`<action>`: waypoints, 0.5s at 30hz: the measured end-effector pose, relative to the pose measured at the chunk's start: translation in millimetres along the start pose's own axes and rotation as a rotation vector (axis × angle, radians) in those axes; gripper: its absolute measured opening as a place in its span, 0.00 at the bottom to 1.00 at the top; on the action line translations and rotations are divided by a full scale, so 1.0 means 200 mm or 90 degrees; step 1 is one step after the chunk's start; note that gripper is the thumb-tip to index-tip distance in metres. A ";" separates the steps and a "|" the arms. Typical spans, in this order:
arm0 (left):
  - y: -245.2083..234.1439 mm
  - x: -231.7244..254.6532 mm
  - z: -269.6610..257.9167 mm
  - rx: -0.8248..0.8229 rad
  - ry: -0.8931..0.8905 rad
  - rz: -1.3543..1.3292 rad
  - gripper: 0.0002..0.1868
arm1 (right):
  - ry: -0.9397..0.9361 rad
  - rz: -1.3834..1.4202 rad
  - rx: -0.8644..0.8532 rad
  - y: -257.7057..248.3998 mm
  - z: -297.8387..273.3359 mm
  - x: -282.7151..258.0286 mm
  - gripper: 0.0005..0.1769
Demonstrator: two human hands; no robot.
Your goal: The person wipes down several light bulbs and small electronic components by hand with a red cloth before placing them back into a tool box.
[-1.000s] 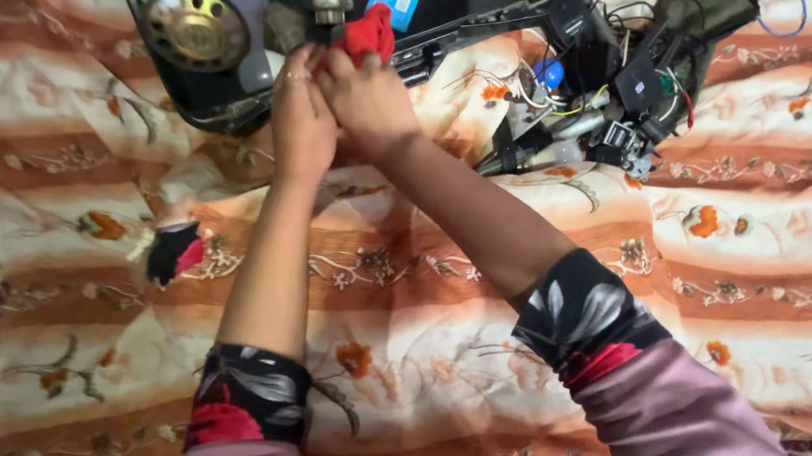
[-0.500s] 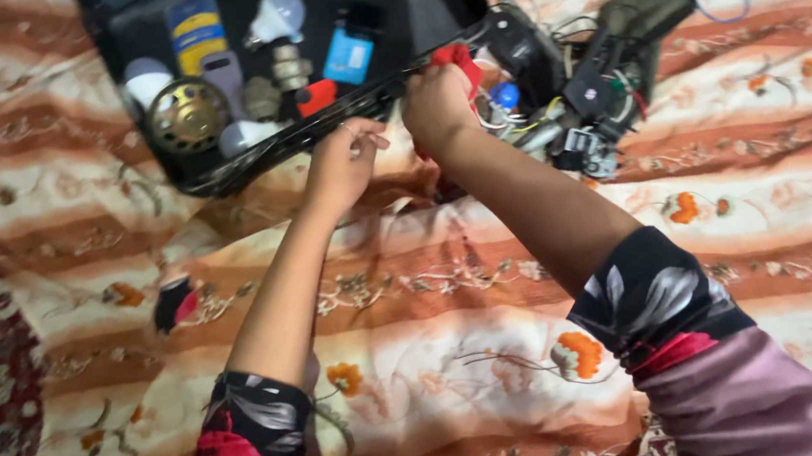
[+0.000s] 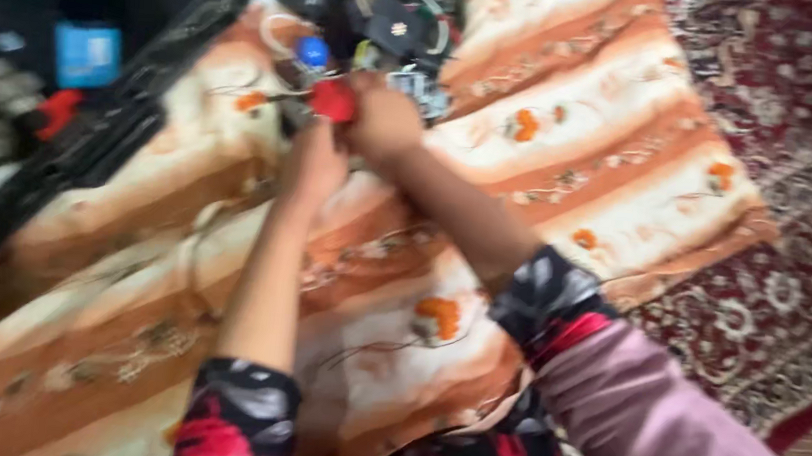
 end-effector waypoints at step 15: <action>0.06 -0.05 0.44 0.173 0.126 -0.066 0.12 | 0.004 0.068 0.169 -0.01 0.07 0.14 0.34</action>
Point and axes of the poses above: each hand's wrist, its own z-axis towards the middle knuckle, its own y-axis out of the palm, x = y × z, the point moved 2 cm from there along z, towards the middle knuckle, and after that the axes turned 7 degrees about -z, right-handed, at the moved point
